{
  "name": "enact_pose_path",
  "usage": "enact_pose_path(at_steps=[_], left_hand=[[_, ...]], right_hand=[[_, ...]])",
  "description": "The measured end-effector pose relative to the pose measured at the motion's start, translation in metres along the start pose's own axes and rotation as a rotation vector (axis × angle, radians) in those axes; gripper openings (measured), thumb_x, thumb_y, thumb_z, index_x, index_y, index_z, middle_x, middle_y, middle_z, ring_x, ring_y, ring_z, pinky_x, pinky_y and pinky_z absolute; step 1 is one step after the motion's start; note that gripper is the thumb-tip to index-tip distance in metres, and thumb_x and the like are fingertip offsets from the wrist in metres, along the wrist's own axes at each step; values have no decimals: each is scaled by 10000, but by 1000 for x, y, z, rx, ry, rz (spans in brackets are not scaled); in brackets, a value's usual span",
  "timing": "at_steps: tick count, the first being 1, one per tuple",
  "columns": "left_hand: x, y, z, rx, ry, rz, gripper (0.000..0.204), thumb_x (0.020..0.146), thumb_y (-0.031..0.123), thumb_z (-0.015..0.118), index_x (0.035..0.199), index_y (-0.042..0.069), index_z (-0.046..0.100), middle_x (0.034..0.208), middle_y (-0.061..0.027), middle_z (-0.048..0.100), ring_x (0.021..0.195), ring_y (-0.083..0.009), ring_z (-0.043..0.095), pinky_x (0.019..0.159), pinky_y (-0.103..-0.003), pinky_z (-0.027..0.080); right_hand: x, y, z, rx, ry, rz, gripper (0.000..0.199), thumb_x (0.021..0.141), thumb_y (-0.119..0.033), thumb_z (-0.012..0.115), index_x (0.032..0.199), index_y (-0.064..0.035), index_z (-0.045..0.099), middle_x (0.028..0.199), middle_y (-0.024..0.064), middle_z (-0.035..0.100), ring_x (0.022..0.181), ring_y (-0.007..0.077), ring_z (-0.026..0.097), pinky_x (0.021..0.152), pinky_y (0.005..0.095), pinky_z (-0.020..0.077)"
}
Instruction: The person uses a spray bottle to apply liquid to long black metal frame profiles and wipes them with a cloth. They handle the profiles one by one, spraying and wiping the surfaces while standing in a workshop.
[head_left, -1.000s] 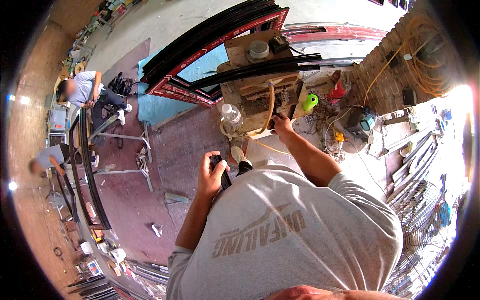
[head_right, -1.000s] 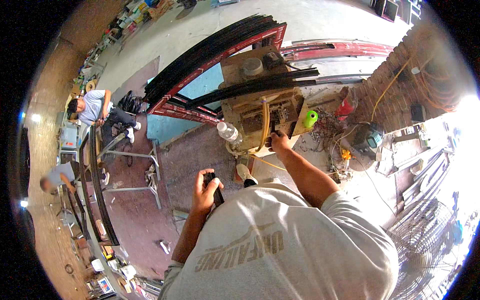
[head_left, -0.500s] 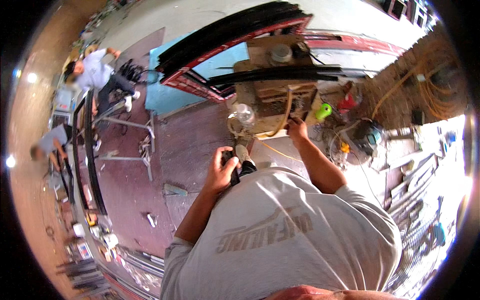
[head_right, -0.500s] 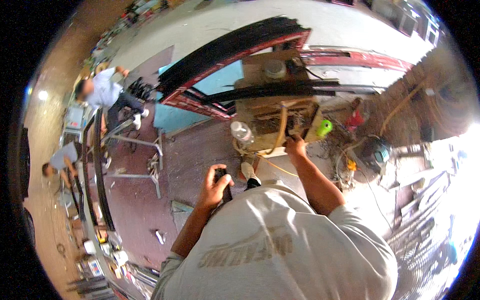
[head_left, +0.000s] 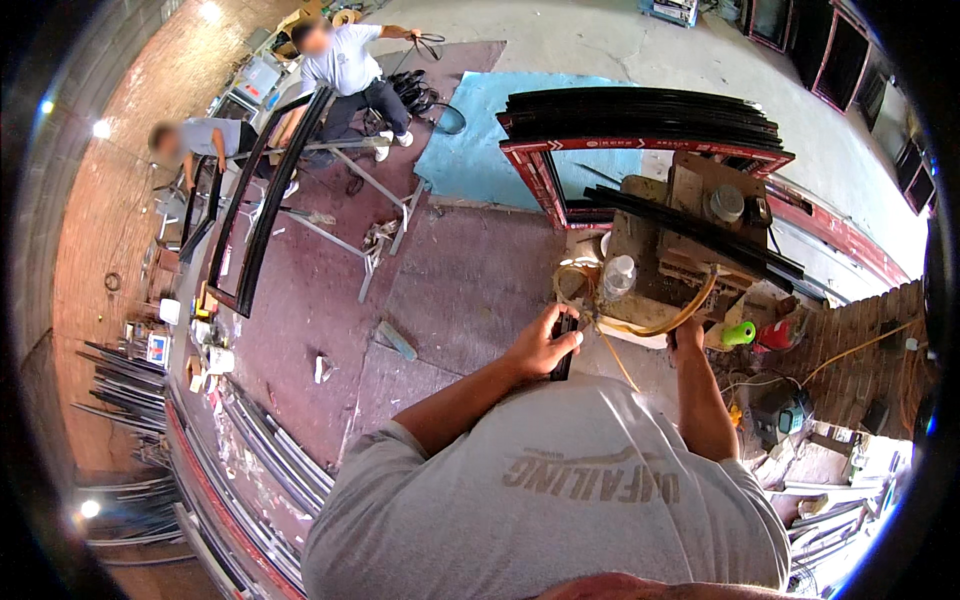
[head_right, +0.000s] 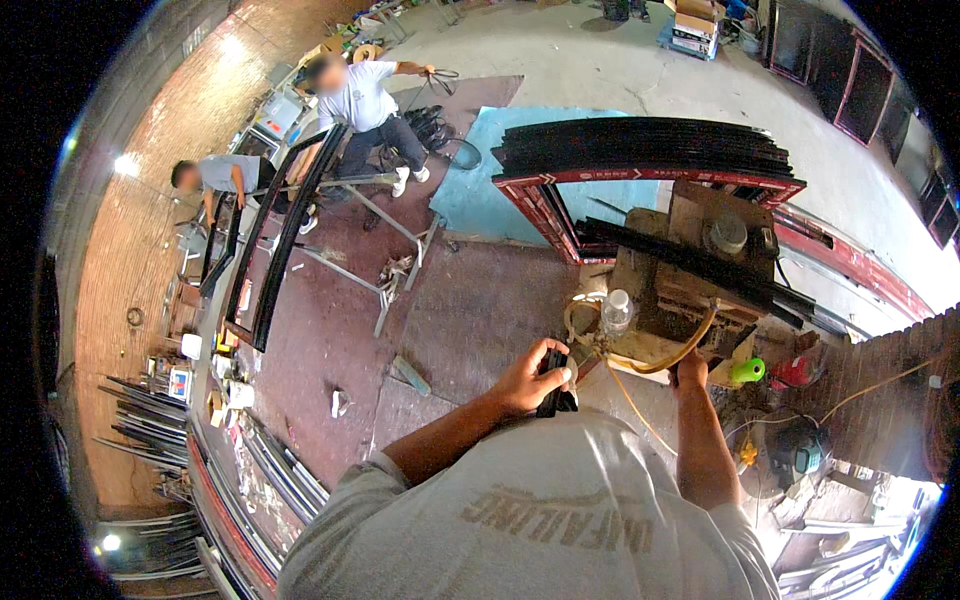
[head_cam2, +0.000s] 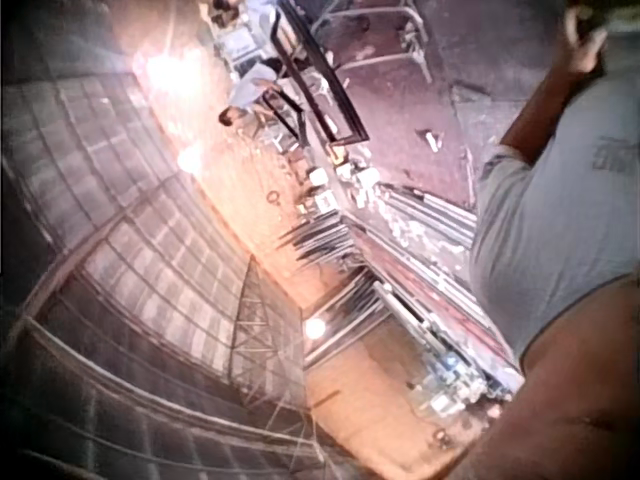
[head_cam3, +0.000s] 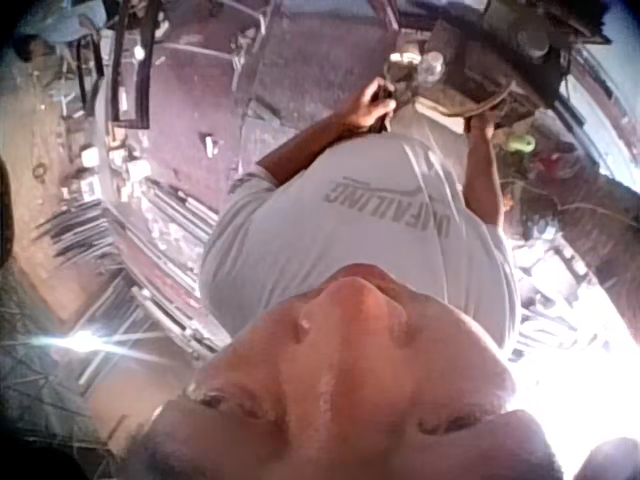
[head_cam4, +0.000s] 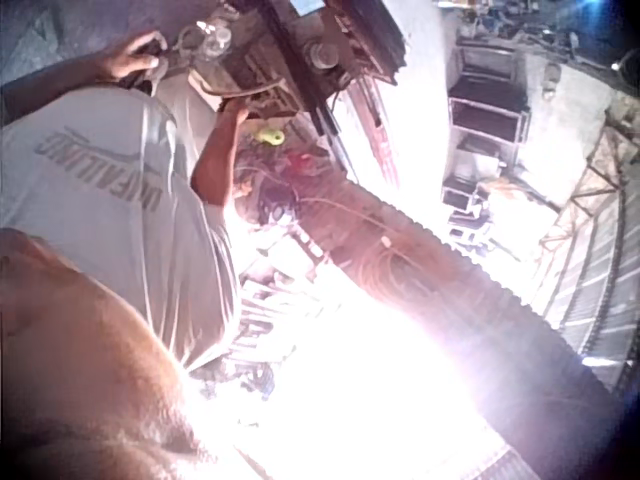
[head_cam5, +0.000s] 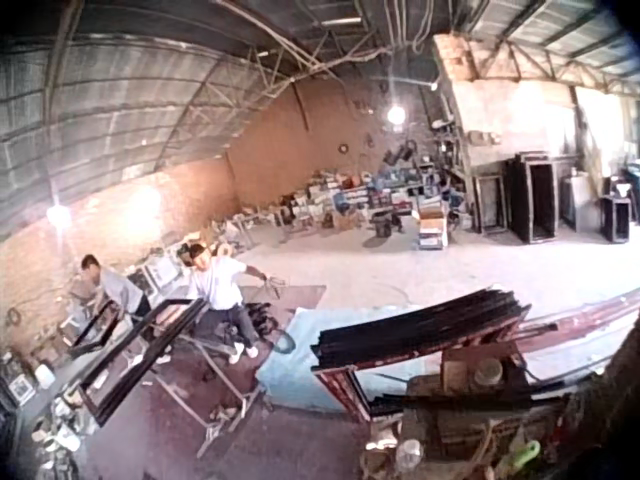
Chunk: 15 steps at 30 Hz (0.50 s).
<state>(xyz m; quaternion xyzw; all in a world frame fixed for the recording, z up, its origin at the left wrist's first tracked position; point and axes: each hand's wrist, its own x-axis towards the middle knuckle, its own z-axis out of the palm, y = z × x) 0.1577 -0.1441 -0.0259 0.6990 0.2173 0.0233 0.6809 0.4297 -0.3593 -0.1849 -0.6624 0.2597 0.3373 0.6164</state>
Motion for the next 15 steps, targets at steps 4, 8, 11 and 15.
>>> enact_pose_path(at_steps=[4,8,11,15], left_hand=[[0,1,-7,-7,-4,-2,328,1008,120,595,1291,40,451,912,-45,650,876,-128,643,819,-314,520],[9,-5,-7,-21,-29,105,320,1028,125,565,1297,21,425,910,-57,647,842,-133,612,793,-315,494],[12,6,-9,-28,-21,43,321,1025,139,579,1289,27,433,887,-55,646,830,-124,594,776,-304,483],[22,11,-6,-48,-39,28,342,1014,151,604,1299,54,442,869,-43,648,814,-112,590,728,-299,484]], right_hand=[[4,8,-8,79,-23,58,288,1029,-340,540,839,-126,574,569,20,464,421,159,413,390,311,280],[29,15,-8,97,-97,-50,194,973,-298,572,812,-194,544,588,-28,453,460,136,409,434,314,297],[21,12,-7,68,-91,-27,208,973,-330,551,810,-201,544,590,-33,431,455,139,381,438,307,290],[19,11,-5,121,-47,10,176,975,-318,535,867,-190,590,618,-15,488,461,155,433,416,327,314]])
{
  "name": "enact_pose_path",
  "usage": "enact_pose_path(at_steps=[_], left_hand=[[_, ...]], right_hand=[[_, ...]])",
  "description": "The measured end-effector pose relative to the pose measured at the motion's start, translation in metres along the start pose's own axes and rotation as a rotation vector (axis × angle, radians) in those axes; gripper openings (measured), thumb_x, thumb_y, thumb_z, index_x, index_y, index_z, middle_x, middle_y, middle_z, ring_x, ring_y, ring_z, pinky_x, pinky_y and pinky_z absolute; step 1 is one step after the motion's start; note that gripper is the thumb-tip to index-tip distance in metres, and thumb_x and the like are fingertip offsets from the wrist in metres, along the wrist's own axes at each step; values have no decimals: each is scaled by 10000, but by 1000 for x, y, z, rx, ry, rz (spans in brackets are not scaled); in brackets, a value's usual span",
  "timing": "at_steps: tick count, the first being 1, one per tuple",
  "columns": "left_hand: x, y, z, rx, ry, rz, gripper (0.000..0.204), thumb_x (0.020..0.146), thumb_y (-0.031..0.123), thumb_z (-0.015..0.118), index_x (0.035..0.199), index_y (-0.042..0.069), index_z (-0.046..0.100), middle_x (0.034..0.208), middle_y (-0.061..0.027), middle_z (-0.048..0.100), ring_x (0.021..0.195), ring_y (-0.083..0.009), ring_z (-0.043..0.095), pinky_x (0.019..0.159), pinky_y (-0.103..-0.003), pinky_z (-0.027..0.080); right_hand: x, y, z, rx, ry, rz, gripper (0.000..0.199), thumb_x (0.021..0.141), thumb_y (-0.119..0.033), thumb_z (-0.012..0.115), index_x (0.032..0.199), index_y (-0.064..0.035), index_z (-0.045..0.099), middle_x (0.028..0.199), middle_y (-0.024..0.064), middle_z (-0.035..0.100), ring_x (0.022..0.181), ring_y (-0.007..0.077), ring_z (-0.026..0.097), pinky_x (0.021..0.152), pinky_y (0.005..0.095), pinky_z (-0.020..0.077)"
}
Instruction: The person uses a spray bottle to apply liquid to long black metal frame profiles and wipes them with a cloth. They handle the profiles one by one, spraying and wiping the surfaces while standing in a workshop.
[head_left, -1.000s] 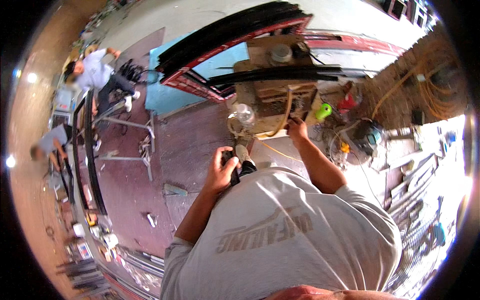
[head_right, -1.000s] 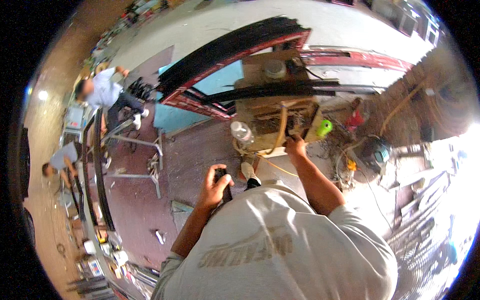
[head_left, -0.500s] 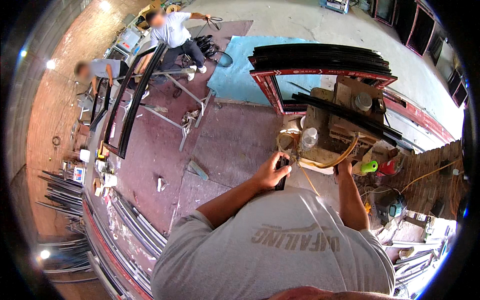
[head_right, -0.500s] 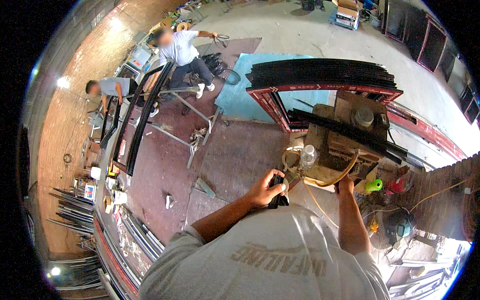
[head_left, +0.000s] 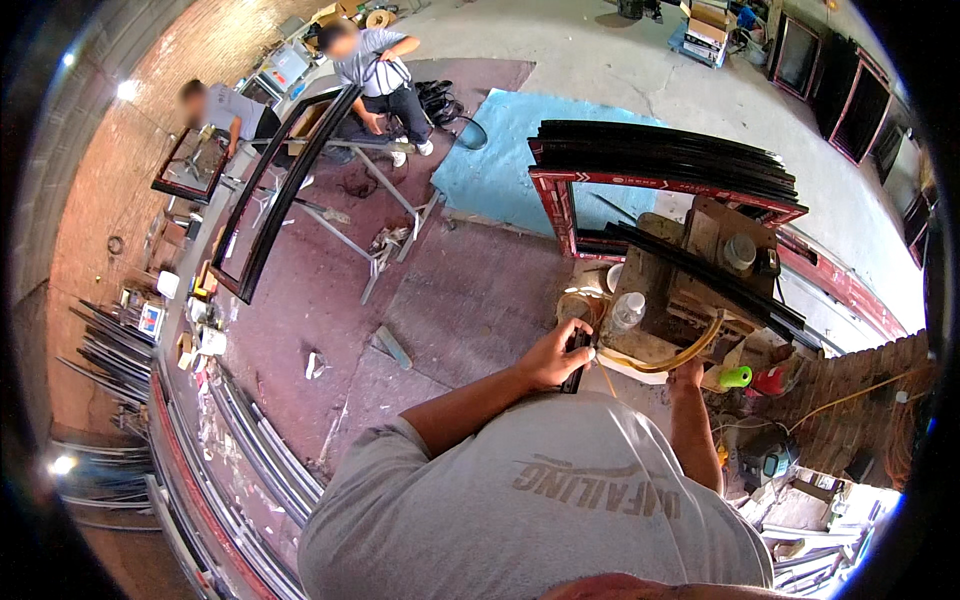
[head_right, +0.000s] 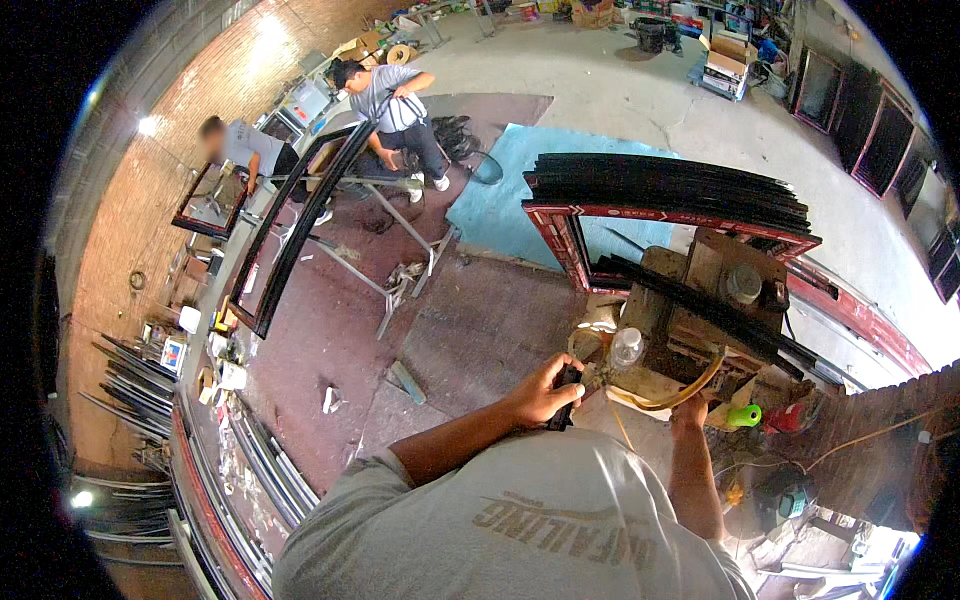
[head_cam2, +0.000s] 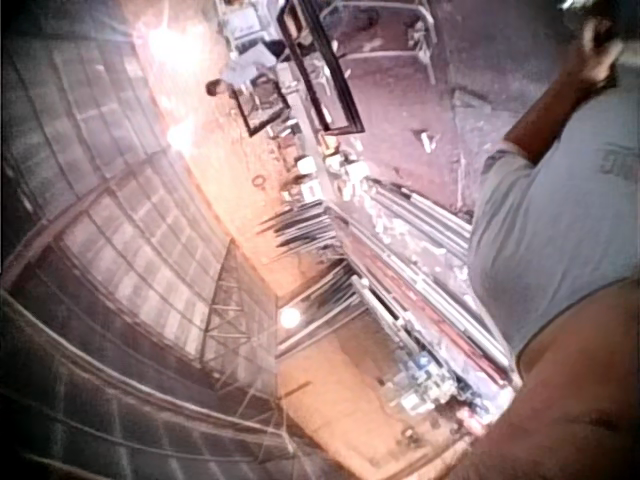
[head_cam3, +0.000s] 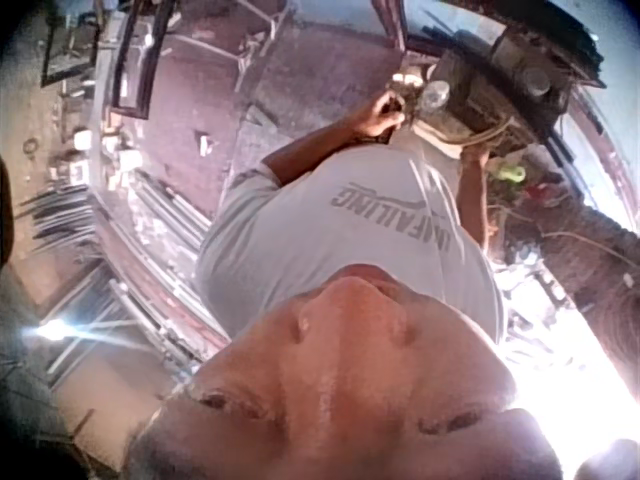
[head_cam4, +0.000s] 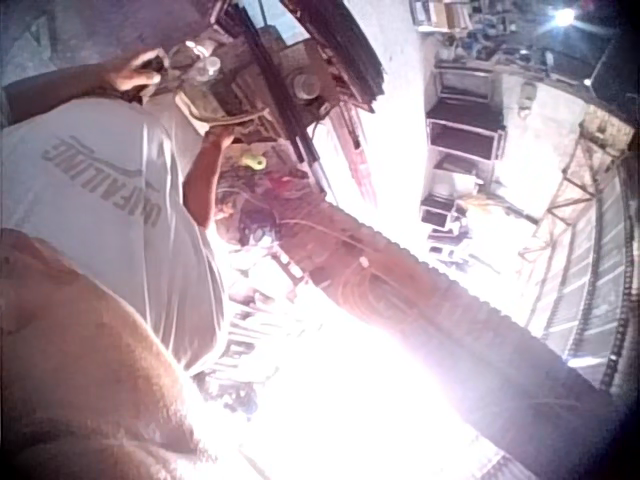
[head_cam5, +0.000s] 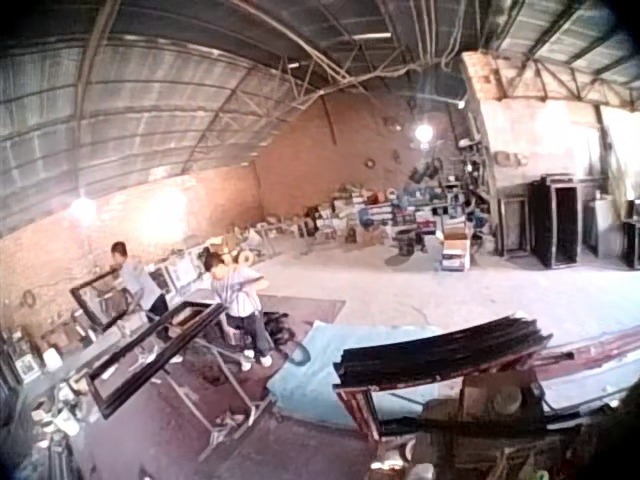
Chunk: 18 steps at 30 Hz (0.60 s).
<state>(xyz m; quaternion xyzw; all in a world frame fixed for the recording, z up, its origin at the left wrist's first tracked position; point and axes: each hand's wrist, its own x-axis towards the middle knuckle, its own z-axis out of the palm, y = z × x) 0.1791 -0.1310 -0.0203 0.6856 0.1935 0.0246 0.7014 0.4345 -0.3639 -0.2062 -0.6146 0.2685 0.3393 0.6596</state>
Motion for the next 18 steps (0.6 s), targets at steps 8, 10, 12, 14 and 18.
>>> enact_pose_path(at_steps=[8,10,12,14,18], left_hand=[[20,9,0,67,-38,-39,344,991,179,624,1277,87,456,834,-41,642,752,-109,593,663,-318,486],[27,-10,-2,105,-37,47,357,997,161,622,1299,79,451,859,-30,639,756,-105,576,648,-296,470],[32,-7,-3,116,-54,66,364,1000,150,620,1311,70,449,873,-25,636,767,-106,570,654,-287,465],[32,1,-4,101,-84,13,366,1000,147,618,1313,60,450,876,-27,634,785,-113,575,682,-290,471],[33,14,-2,79,-108,0,364,1000,143,616,1313,54,452,864,-24,625,805,-113,577,711,-294,476]], right_hand=[[9,4,0,-4,-8,-22,273,970,-361,567,756,-211,489,574,-34,415,446,149,378,449,319,265],[0,0,1,-18,-45,7,255,963,-337,585,761,-212,492,579,-32,427,448,148,383,443,320,260],[-2,-4,-3,-7,-76,39,88,966,-240,583,906,-177,598,631,0,501,455,159,436,397,330,312],[-2,-2,-5,-1,-79,47,91,967,-234,589,903,-169,598,632,4,500,446,159,432,395,331,317],[6,3,-2,-86,-21,-24,246,920,-247,630,738,-201,471,532,-35,393,388,151,362,403,314,254]])
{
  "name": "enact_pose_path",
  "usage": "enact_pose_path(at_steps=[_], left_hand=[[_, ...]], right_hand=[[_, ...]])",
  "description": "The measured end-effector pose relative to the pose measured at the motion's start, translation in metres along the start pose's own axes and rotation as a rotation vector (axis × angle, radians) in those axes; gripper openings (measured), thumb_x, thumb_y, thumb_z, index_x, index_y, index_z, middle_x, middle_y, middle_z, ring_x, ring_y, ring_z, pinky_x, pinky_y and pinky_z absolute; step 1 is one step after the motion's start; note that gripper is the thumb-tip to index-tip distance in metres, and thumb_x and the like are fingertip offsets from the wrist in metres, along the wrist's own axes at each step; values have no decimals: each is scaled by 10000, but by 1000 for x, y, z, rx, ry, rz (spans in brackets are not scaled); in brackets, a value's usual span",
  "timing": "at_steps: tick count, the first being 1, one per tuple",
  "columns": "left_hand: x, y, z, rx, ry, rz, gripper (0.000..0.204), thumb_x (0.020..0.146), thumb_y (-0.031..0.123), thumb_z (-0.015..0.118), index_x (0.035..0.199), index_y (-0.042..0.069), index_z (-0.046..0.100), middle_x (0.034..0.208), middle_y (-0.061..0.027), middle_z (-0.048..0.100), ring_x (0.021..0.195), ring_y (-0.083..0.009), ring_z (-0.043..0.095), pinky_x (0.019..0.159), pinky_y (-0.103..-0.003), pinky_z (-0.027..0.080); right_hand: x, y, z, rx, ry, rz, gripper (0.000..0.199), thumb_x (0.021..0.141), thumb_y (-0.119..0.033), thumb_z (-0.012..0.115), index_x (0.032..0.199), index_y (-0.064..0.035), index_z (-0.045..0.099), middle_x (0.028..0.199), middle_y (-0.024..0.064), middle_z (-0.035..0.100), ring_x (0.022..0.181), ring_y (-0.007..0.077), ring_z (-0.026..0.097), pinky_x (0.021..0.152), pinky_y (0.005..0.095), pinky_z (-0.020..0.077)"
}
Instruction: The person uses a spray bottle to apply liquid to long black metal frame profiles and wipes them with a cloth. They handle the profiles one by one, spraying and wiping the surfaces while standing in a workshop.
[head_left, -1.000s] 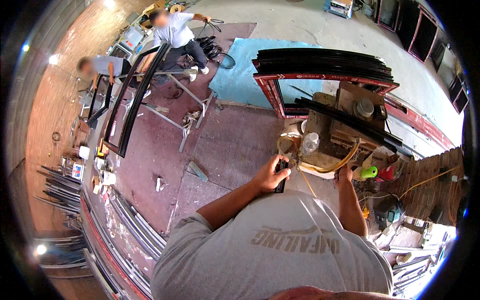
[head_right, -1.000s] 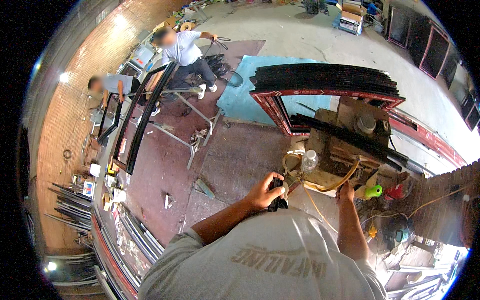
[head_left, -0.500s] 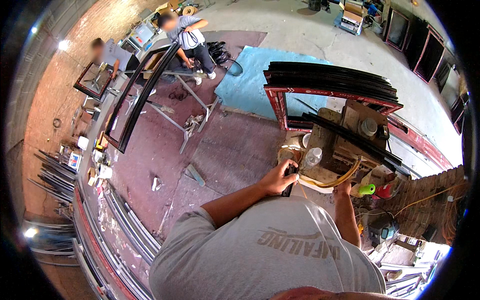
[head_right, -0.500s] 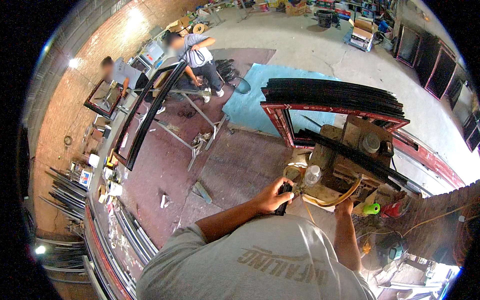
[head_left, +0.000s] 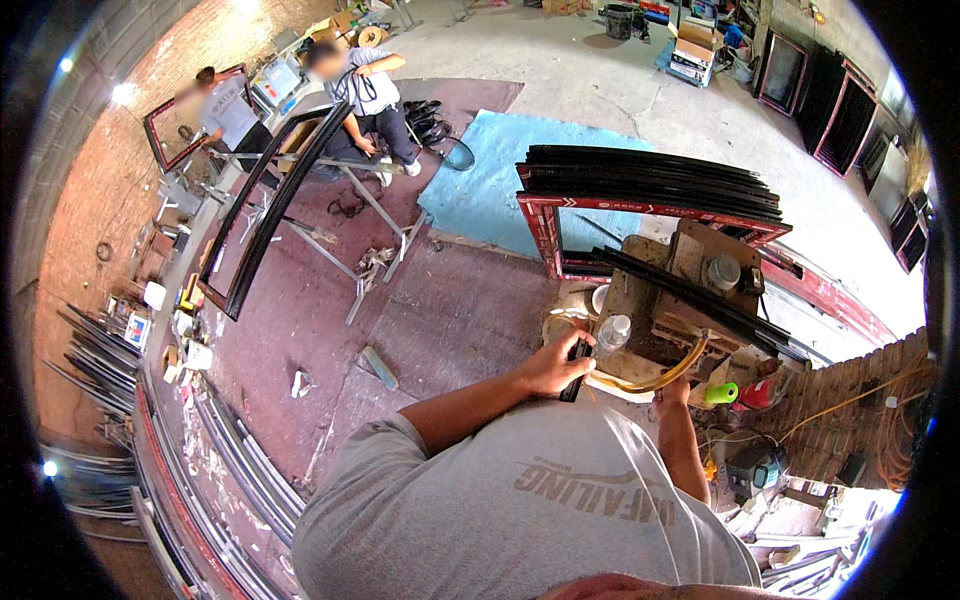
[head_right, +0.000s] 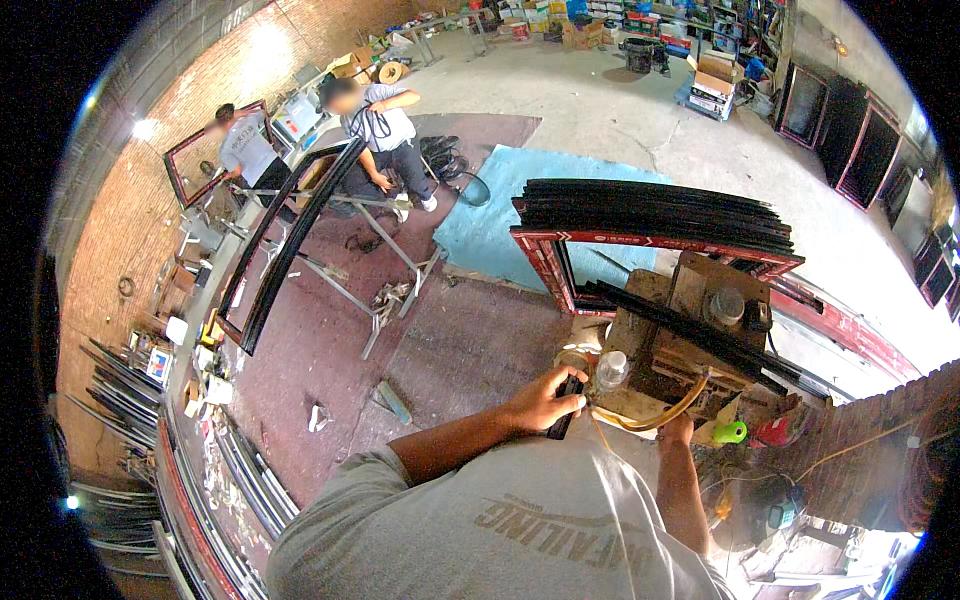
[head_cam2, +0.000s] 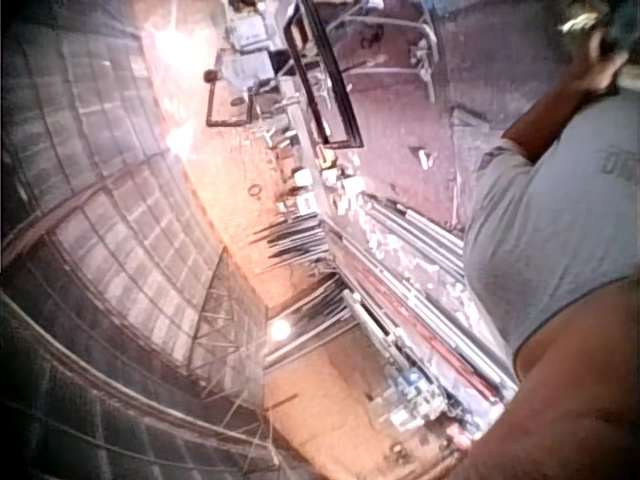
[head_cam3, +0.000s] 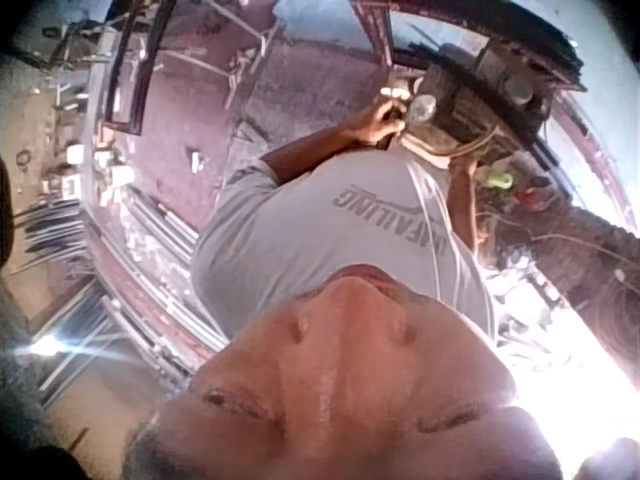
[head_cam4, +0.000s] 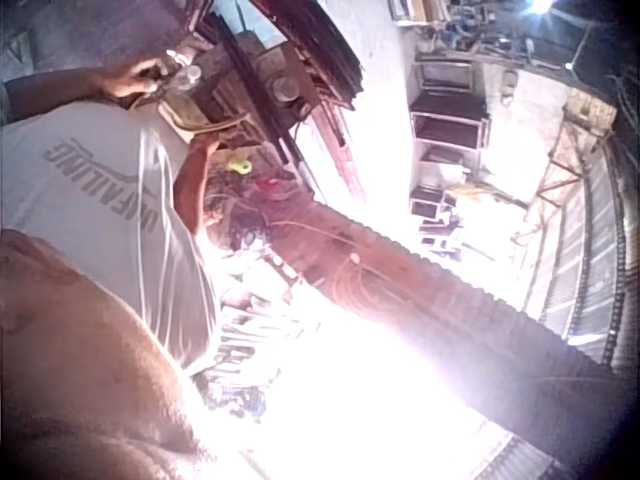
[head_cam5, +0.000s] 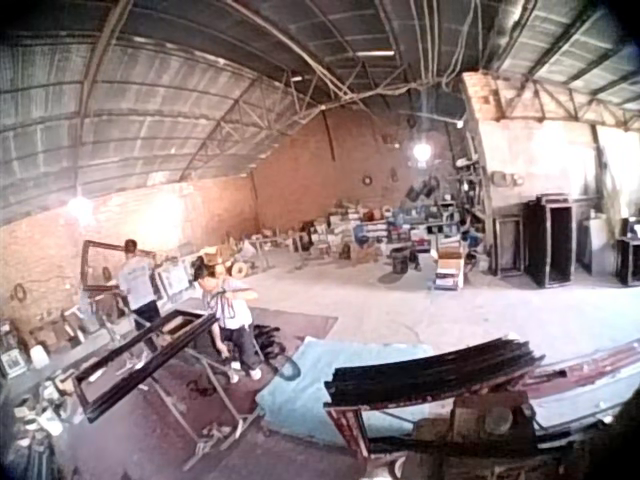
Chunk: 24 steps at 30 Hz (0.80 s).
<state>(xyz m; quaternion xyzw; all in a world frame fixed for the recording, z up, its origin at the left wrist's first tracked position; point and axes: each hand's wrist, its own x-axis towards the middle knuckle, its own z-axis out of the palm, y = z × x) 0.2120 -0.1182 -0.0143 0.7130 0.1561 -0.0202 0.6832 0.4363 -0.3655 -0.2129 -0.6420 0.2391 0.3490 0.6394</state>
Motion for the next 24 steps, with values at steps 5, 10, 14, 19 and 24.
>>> enact_pose_path(at_steps=[5,10,14,19,24], left_hand=[[5,-20,0,-21,0,53,343,1007,131,604,1308,63,455,858,-14,621,812,-112,577,718,-295,479],[6,-30,0,-10,15,63,337,1006,123,603,1305,69,459,851,-9,620,804,-108,577,716,-288,479],[-5,-19,3,-49,22,11,338,1002,126,610,1303,80,463,851,-9,625,782,-101,576,692,-284,478],[-18,-12,8,-60,21,14,335,1004,140,612,1302,90,466,850,-9,629,762,-102,583,656,-289,480],[-31,-16,14,-29,38,-19,328,1001,165,624,1281,84,473,836,-19,641,734,-105,586,630,-291,479]], right_hand=[[1,-1,2,-46,33,5,242,924,-236,621,734,-198,476,535,-42,392,404,140,367,411,312,255],[-5,-3,3,-35,42,8,226,936,-245,598,741,-202,492,543,-44,399,418,131,379,412,309,258],[-10,-3,2,-50,-11,-28,218,959,-258,558,755,-199,510,549,-37,416,419,130,386,411,308,258],[-12,-6,1,9,-54,12,230,988,-273,505,775,-189,527,554,-33,424,412,130,378,401,299,242],[-3,-1,-4,-37,-40,-49,151,998,-219,528,891,-146,606,581,6,466,374,138,374,334,314,273]])
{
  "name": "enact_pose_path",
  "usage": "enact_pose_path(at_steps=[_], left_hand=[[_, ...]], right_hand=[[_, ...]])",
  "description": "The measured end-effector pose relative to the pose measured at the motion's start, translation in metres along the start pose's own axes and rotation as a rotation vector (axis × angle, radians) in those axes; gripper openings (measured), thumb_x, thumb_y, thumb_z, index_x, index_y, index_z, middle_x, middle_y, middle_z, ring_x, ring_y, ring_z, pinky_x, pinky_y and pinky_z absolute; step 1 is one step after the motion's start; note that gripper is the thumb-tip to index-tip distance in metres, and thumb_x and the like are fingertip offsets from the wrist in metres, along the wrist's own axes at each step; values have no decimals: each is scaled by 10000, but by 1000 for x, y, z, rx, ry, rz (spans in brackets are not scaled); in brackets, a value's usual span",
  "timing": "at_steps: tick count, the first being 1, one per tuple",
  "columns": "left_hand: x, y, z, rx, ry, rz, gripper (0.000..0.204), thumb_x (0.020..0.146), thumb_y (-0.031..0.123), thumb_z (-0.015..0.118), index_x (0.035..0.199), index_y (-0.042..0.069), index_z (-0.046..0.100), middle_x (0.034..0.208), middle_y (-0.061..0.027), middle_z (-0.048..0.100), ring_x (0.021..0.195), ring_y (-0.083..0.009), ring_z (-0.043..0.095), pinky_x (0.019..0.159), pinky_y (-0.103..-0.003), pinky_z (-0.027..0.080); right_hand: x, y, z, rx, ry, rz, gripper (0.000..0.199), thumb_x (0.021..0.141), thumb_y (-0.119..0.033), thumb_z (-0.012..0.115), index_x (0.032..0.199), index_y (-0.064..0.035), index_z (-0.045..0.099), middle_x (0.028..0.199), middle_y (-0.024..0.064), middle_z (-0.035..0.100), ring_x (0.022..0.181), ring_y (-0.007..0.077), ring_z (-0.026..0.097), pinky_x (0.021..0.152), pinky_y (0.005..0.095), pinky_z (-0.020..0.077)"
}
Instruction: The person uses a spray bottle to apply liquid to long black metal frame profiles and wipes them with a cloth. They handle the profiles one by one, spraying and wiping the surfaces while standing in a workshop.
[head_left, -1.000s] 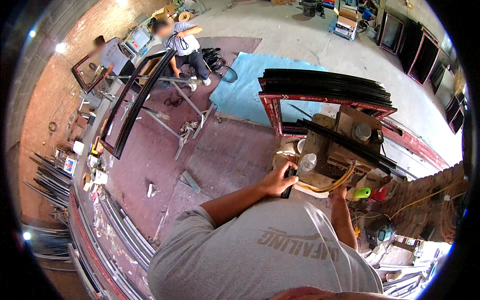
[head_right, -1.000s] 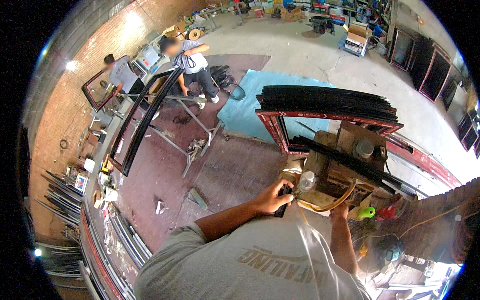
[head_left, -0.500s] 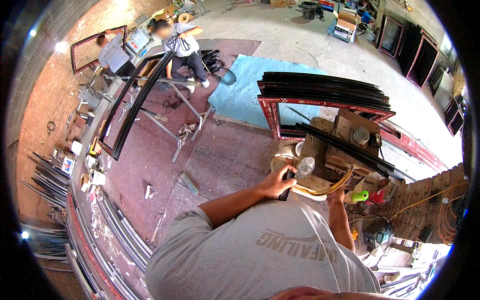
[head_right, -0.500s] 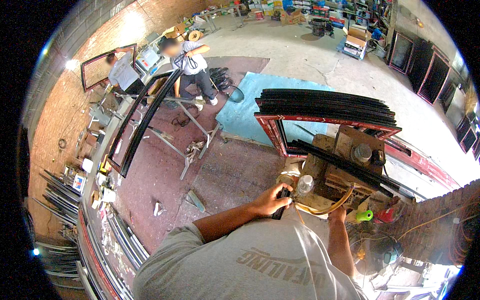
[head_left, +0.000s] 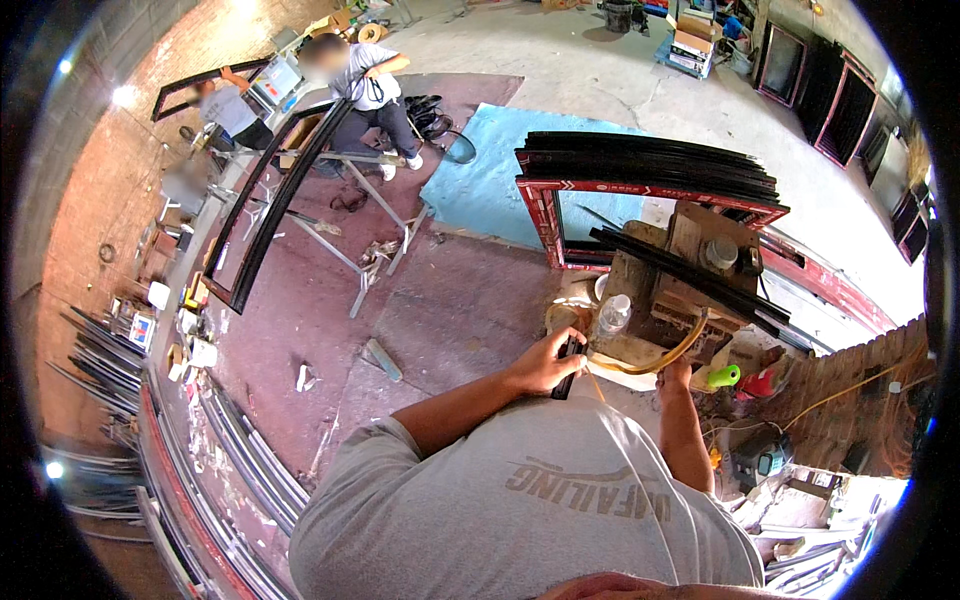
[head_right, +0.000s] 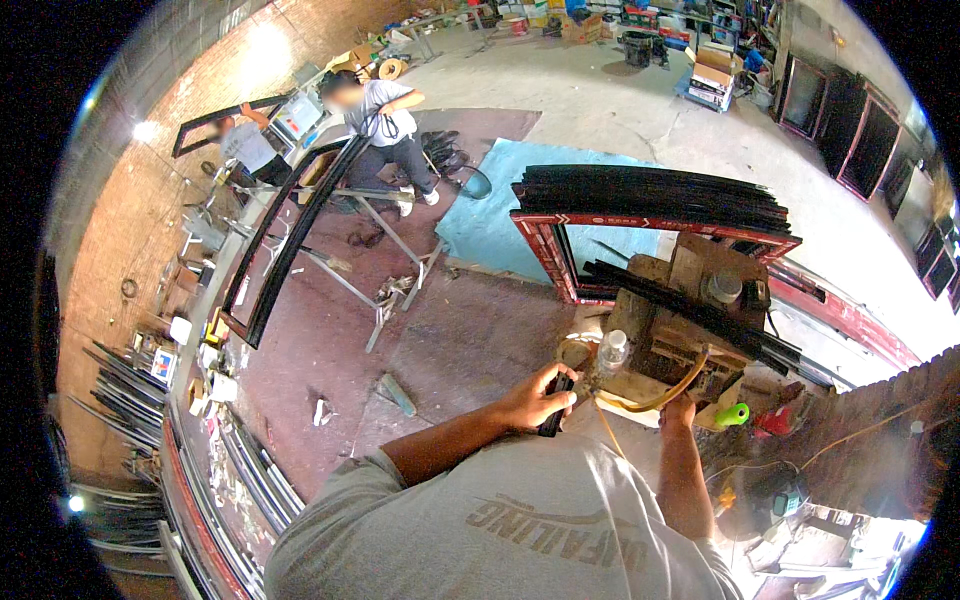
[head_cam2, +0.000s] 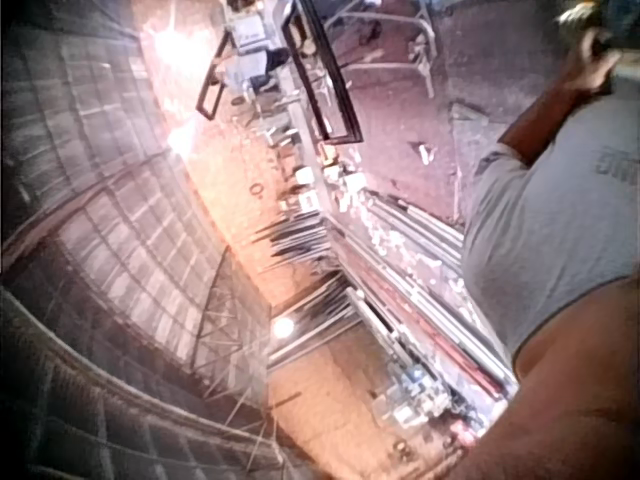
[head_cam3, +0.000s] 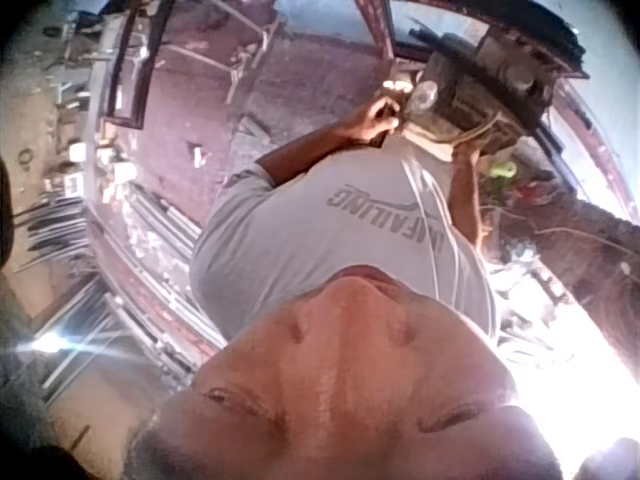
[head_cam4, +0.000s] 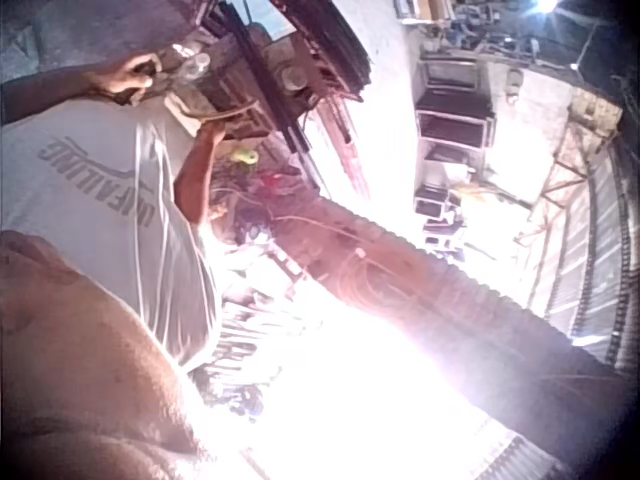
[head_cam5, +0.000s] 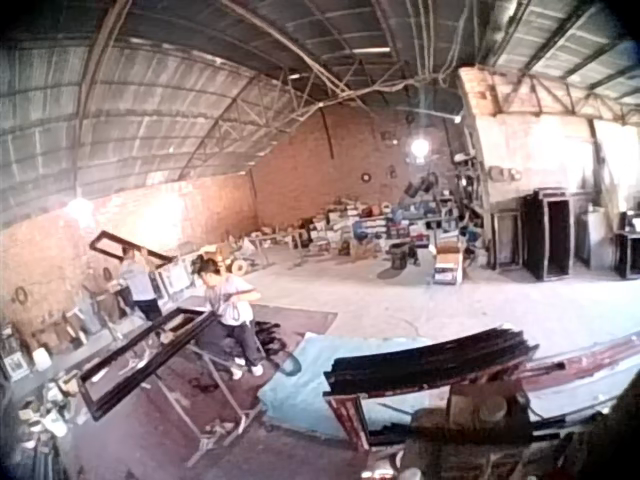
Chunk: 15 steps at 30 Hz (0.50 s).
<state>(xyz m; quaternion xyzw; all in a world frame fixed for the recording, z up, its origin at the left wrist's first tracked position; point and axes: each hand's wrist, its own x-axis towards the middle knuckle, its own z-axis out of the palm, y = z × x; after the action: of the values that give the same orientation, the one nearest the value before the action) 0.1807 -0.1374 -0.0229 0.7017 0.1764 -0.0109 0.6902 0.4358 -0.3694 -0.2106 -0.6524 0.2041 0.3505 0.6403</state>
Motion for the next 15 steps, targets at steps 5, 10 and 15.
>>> enact_pose_path(at_steps=[5,10,15], left_hand=[[-21,-1,6,-27,69,3,303,994,182,638,1243,86,495,815,-27,658,695,-106,588,607,-293,467],[-28,-38,8,-7,76,107,291,1014,165,604,1262,76,480,842,-28,644,766,-114,586,694,-313,488],[-56,-7,19,-129,106,115,295,1015,135,605,1277,42,506,860,-38,646,821,-128,614,766,-313,508]], right_hand=[[-3,-2,5,-28,-7,44,268,995,-310,477,778,-160,523,563,-1,431,382,147,365,368,320,256],[3,-5,4,-49,1,36,284,1007,-305,472,772,-156,529,560,6,445,387,152,377,366,338,248],[35,23,-4,-204,-66,-211,249,1005,-277,494,809,-158,592,529,11,450,377,159,381,348,353,235]])
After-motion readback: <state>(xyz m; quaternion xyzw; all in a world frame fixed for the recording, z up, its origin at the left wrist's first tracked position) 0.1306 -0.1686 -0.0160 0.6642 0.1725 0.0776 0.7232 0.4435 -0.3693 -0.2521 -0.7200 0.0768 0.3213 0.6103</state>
